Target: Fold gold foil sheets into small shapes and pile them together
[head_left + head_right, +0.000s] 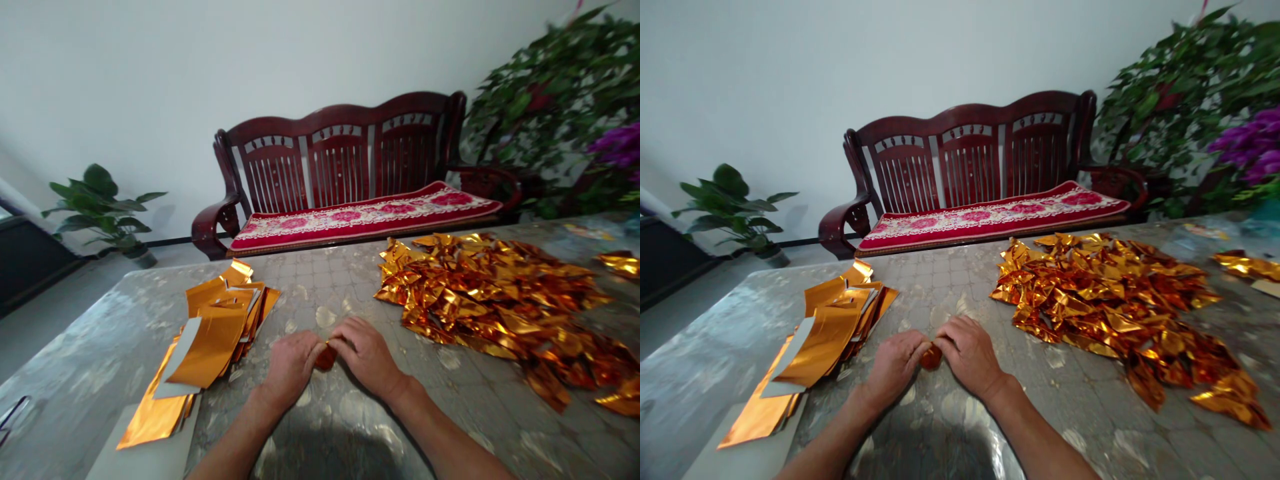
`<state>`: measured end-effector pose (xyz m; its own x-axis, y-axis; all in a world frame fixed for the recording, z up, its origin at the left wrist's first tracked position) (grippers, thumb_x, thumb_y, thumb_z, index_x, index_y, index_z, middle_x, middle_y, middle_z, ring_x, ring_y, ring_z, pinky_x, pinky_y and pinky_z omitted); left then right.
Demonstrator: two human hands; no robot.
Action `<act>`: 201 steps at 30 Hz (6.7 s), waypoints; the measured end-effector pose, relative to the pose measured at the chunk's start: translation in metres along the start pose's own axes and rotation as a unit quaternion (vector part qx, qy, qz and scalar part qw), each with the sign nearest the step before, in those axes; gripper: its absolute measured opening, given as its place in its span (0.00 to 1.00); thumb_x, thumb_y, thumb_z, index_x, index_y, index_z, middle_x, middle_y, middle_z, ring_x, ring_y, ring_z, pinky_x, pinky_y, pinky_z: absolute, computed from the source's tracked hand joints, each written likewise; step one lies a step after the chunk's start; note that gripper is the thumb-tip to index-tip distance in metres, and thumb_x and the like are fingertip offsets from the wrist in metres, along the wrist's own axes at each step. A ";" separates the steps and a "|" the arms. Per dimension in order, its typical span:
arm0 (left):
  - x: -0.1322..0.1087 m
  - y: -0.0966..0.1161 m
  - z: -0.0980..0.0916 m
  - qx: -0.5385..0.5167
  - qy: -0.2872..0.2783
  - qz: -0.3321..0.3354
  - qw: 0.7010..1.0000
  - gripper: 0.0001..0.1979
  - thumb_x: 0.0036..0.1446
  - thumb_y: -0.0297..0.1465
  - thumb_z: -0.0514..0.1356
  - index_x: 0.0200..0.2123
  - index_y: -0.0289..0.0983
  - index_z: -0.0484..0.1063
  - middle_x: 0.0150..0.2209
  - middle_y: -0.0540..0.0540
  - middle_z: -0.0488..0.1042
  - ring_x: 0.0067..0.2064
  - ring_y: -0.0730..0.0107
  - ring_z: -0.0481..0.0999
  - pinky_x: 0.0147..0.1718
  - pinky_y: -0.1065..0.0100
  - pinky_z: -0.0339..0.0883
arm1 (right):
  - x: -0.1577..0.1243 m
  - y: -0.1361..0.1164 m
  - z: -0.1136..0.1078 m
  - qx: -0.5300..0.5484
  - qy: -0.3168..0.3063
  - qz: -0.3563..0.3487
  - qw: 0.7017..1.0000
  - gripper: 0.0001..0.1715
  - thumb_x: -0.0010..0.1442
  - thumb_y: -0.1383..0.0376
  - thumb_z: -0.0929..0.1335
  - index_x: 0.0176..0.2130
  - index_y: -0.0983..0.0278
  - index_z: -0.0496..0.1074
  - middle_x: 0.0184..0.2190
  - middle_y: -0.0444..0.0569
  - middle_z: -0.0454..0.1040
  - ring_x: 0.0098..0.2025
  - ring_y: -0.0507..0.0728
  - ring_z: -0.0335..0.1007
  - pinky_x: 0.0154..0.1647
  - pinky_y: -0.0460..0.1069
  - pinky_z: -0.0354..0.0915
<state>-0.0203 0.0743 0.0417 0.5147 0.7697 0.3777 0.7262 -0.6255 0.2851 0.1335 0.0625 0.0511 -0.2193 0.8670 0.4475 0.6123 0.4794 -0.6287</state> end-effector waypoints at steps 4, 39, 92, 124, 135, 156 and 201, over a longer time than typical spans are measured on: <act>0.001 0.000 -0.001 0.029 -0.023 0.008 0.999 0.21 0.70 0.37 0.48 0.26 0.39 0.69 0.24 0.51 0.71 0.28 0.72 0.71 0.30 0.70 0.57 | 0.000 0.005 0.002 -0.018 -0.019 0.042 0.999 0.09 0.63 0.65 0.67 0.30 0.61 0.71 0.28 0.43 0.73 0.33 0.54 0.67 0.35 0.47 0.58; 0.003 -0.016 0.017 -0.420 -0.009 -0.234 0.877 0.14 0.55 0.40 0.62 0.31 0.34 0.79 0.26 0.48 0.76 0.28 0.71 0.71 0.30 0.71 0.62 | 0.001 0.047 0.004 0.335 0.043 0.224 0.914 0.21 0.62 0.51 0.65 0.37 0.65 0.74 0.25 0.44 0.73 0.28 0.52 0.69 0.31 0.46 0.63; 0.002 -0.017 0.017 -0.478 0.034 -0.297 0.826 0.21 0.56 0.46 0.59 0.37 0.33 0.79 0.30 0.45 0.77 0.31 0.67 0.74 0.31 0.70 0.67 | -0.005 0.042 0.023 0.377 0.075 0.323 0.865 0.17 0.50 0.53 0.72 0.28 0.65 0.72 0.17 0.42 0.69 0.19 0.50 0.64 0.21 0.45 0.63; 0.000 -0.047 0.014 -0.488 0.076 -0.296 0.817 0.13 0.45 0.37 0.69 0.31 0.34 0.78 0.23 0.51 0.74 0.25 0.76 0.68 0.26 0.74 0.60 | -0.005 0.045 0.020 0.388 0.082 0.301 0.867 0.17 0.51 0.53 0.72 0.31 0.64 0.73 0.19 0.42 0.71 0.21 0.51 0.64 0.23 0.46 0.62; -0.001 -0.049 0.015 -0.435 0.050 -0.314 0.843 0.13 0.47 0.37 0.67 0.33 0.33 0.78 0.20 0.51 0.73 0.22 0.74 0.68 0.24 0.73 0.60 | -0.004 0.044 0.010 0.172 0.042 0.218 0.960 0.09 0.56 0.62 0.67 0.30 0.61 0.77 0.22 0.43 0.74 0.26 0.54 0.68 0.31 0.48 0.62; -0.002 -0.033 0.017 -0.392 0.087 -0.306 0.863 0.12 0.55 0.40 0.60 0.34 0.37 0.73 0.22 0.52 0.75 0.24 0.69 0.76 0.26 0.72 0.67 | -0.003 0.024 -0.005 0.007 0.110 0.060 0.992 0.09 0.61 0.69 0.66 0.34 0.60 0.77 0.31 0.45 0.75 0.35 0.54 0.73 0.39 0.47 0.64; 0.007 -0.021 0.024 -0.371 0.097 -0.313 0.869 0.11 0.55 0.38 0.61 0.32 0.37 0.79 0.28 0.49 0.80 0.27 0.70 0.77 0.28 0.71 0.70 | 0.000 0.024 0.018 0.058 0.059 0.171 0.982 0.16 0.64 0.63 0.62 0.38 0.62 0.78 0.34 0.49 0.81 0.38 0.57 0.76 0.39 0.47 0.65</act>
<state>-0.0213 0.0955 0.0175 -0.0147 0.9978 0.0650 0.3051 -0.0574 0.9506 0.1348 0.0768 0.0249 0.0786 0.9614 0.2636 0.5421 0.1807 -0.8206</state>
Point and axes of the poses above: each hand's wrist, its own x-axis towards the middle knuckle, its own z-axis out of the palm, y = z × x, the point moved 5 cm from there along x, towards the middle knuckle
